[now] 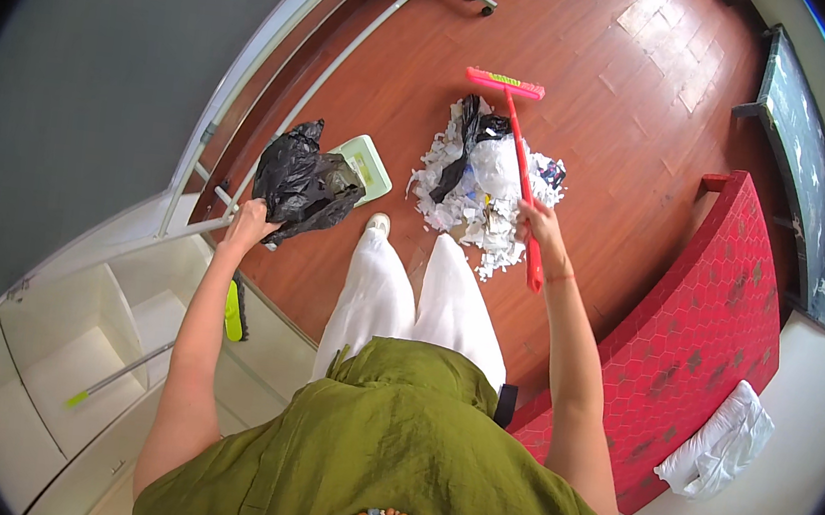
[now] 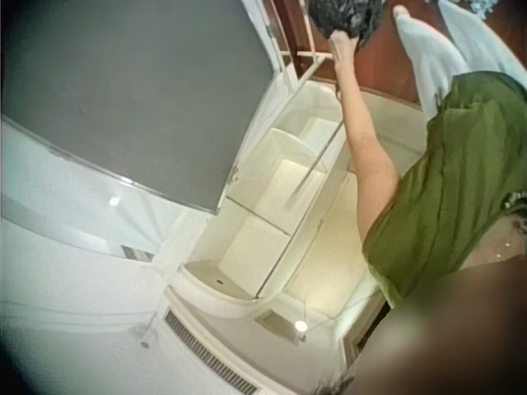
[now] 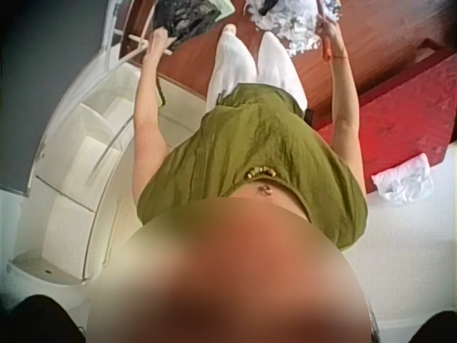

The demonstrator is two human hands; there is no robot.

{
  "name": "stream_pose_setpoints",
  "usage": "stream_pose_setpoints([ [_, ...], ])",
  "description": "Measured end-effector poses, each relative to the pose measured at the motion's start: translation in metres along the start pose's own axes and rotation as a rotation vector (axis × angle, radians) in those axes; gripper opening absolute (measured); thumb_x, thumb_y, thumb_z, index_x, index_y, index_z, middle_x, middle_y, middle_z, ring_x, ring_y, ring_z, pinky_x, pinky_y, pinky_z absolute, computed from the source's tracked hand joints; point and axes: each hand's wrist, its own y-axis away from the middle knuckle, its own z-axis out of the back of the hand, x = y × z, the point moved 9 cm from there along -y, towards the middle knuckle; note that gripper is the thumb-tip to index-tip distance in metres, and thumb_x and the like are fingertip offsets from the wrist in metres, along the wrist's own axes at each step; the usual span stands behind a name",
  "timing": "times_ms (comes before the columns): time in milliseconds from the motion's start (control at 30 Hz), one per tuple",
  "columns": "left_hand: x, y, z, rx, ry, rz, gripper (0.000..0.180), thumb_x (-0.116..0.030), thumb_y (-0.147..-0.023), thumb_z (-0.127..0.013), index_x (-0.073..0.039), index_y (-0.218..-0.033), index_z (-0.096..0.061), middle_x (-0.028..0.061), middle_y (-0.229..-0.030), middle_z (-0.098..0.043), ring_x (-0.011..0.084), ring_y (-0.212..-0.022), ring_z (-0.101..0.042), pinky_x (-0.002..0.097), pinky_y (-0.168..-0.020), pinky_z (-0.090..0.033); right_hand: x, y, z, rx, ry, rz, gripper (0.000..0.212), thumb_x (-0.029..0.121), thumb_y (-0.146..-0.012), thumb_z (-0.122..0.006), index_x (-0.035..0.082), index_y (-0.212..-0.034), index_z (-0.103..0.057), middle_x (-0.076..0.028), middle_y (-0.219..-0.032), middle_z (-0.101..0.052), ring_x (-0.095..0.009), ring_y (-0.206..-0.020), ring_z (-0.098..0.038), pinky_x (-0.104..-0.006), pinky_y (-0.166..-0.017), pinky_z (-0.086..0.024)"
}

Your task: Sweeping a pile of paper scraps and trash into a dustpan and depositing them into a trash bag.

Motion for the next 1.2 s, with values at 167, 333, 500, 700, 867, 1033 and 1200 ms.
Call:
stream_pose_setpoints([
  [167,-0.032,0.043,-0.029,-0.038,0.310,0.008,0.044,-0.026,-0.066,-0.083,0.009,-0.082,-0.063,0.0271,-0.084,-0.064,0.0413,-0.083,-0.064,0.0421,-0.071,-0.053,0.007,-0.042,0.018,0.043,-0.015,-0.053,0.012,0.014,-0.092,-0.058,0.006,-0.095,-0.050,0.000,-0.065,-0.046,-0.008,-0.048,-0.043,-0.0250,-0.042,-0.036],
  [333,-0.027,0.066,-0.041,-0.010,0.402,0.152,0.041,-0.026,-0.068,-0.082,0.007,-0.087,-0.066,0.0265,-0.083,-0.065,0.0406,-0.083,-0.064,0.0409,-0.071,-0.053,0.008,-0.058,0.021,-0.003,0.493,-0.016,0.013,0.016,-0.095,-0.051,0.003,-0.096,-0.048,-0.001,-0.063,-0.050,-0.011,-0.044,-0.048,-0.0272,-0.039,-0.043],
  [500,-0.059,0.046,-0.052,-0.029,0.527,-0.013,0.039,-0.026,-0.069,-0.081,0.008,-0.082,-0.066,0.0266,-0.081,-0.066,0.0386,-0.081,-0.066,0.0420,-0.071,-0.053,-0.014,-0.081,0.057,0.068,0.922,-0.020,0.017,0.015,-0.091,-0.044,-0.001,-0.086,-0.045,-0.007,-0.055,-0.048,-0.021,-0.038,-0.050,-0.0366,-0.035,-0.042],
  [700,-0.067,0.051,-0.068,-0.066,0.567,0.022,0.045,-0.030,-0.071,-0.081,0.010,-0.079,-0.063,0.0249,-0.078,-0.066,0.0361,-0.080,-0.068,0.0409,-0.069,-0.053,-0.041,-0.005,-0.021,-0.029,1.279,-0.258,0.021,0.007,-0.085,-0.045,-0.011,-0.094,-0.045,-0.015,-0.060,-0.057,-0.025,-0.048,-0.062,-0.0404,-0.035,-0.045],
  [867,-0.116,0.018,-0.066,-0.120,0.608,0.072,0.049,-0.033,-0.070,-0.081,0.011,-0.082,-0.064,0.0262,-0.078,-0.066,0.0349,-0.077,-0.069,0.0390,-0.067,-0.054,-0.133,0.028,0.030,0.027,1.117,-0.392,0.029,0.000,-0.083,-0.049,-0.013,-0.104,-0.034,-0.018,-0.063,-0.058,-0.028,-0.048,-0.063,-0.0411,-0.039,-0.052],
  [1033,-0.119,0.025,-0.082,-0.138,0.858,0.156,0.042,-0.027,-0.070,-0.081,0.006,-0.089,-0.065,0.0234,-0.086,-0.067,0.0353,-0.083,-0.067,0.0395,-0.072,-0.053,-0.180,0.107,0.008,0.153,1.060,-0.415,0.023,-0.001,-0.084,-0.046,-0.010,-0.100,-0.032,-0.017,-0.061,-0.052,-0.029,-0.046,-0.060,-0.0407,-0.035,-0.047],
  [1200,-0.125,0.030,-0.087,-0.211,0.861,0.140,0.037,-0.026,-0.071,-0.080,0.006,-0.084,-0.066,0.0219,-0.081,-0.068,0.0353,-0.078,-0.068,0.0394,-0.068,-0.053,-0.194,0.169,-0.006,0.203,0.916,-0.558,0.021,-0.002,-0.085,-0.044,-0.010,-0.101,-0.034,-0.015,-0.062,-0.050,-0.024,-0.045,-0.056,-0.0398,-0.038,-0.050],
])
